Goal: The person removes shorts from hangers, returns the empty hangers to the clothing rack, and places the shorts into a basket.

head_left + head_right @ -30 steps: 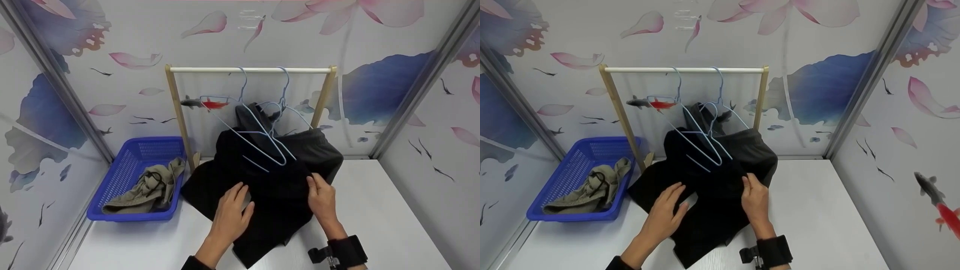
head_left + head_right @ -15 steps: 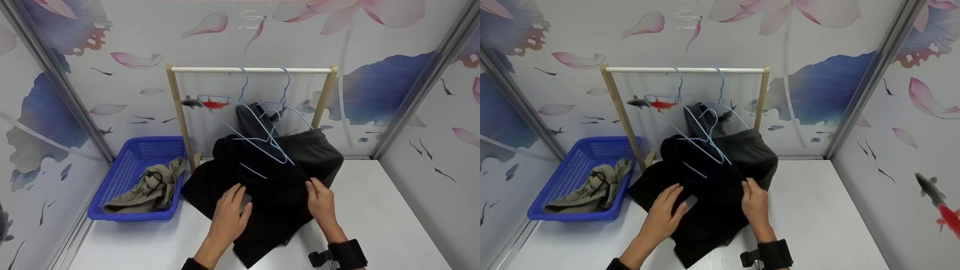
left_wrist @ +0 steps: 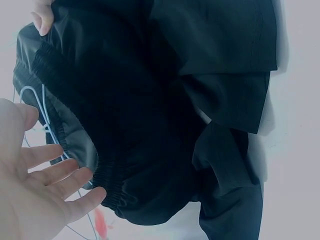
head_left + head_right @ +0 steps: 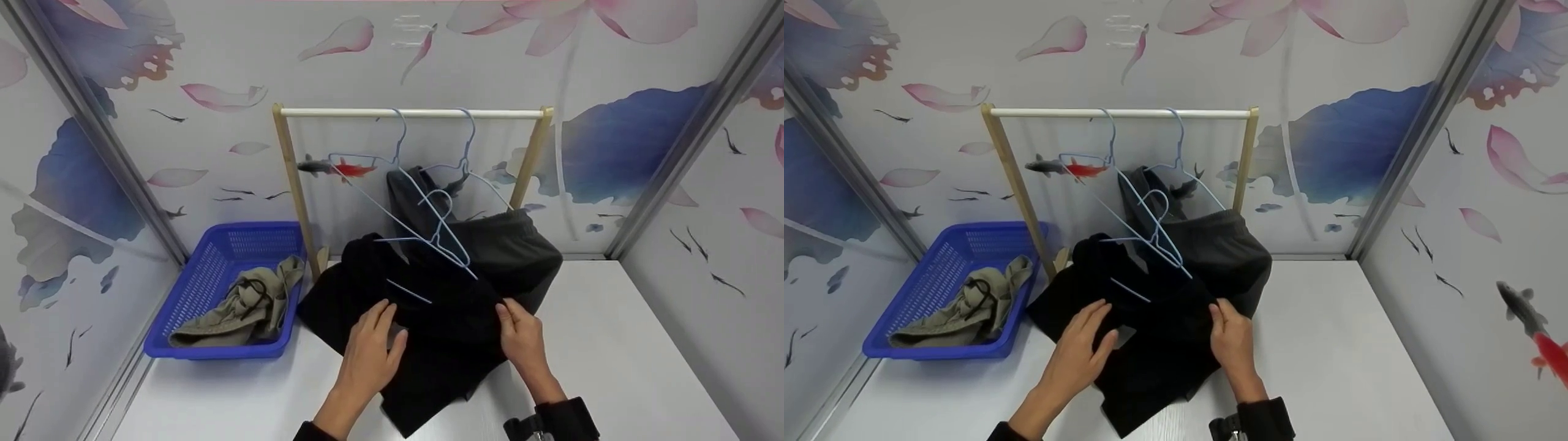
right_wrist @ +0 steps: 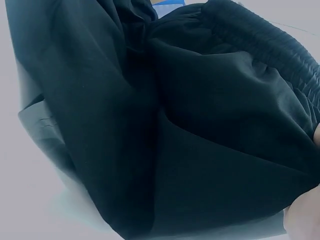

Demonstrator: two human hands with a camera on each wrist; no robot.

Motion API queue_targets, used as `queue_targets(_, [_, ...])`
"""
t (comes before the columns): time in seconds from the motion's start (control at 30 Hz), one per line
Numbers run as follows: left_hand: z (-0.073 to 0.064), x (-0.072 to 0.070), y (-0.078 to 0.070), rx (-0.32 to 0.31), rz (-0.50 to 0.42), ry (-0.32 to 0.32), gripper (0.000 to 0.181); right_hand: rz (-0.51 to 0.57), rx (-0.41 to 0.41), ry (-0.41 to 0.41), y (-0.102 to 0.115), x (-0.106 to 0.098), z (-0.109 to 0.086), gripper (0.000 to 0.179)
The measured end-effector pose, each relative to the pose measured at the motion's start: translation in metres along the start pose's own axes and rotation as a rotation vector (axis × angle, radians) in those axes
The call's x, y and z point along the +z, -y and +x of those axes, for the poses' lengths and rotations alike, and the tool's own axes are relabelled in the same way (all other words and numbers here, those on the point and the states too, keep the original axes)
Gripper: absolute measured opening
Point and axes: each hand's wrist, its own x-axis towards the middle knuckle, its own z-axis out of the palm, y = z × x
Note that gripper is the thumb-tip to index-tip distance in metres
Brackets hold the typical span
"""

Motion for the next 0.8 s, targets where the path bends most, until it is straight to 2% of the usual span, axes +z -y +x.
queue_targets(0.4, [-0.004, -0.001, 0.003, -0.014, 0.013, 0.001, 0.049, 0.007, 0.076, 0.072, -0.002, 0.002, -0.013, 0.018])
queue_targets(0.8, [-0.005, -0.003, 0.004, -0.033, 0.005, 0.012, 0.048, 0.003, 0.083, 0.081, -0.003, 0.003, -0.021, 0.02])
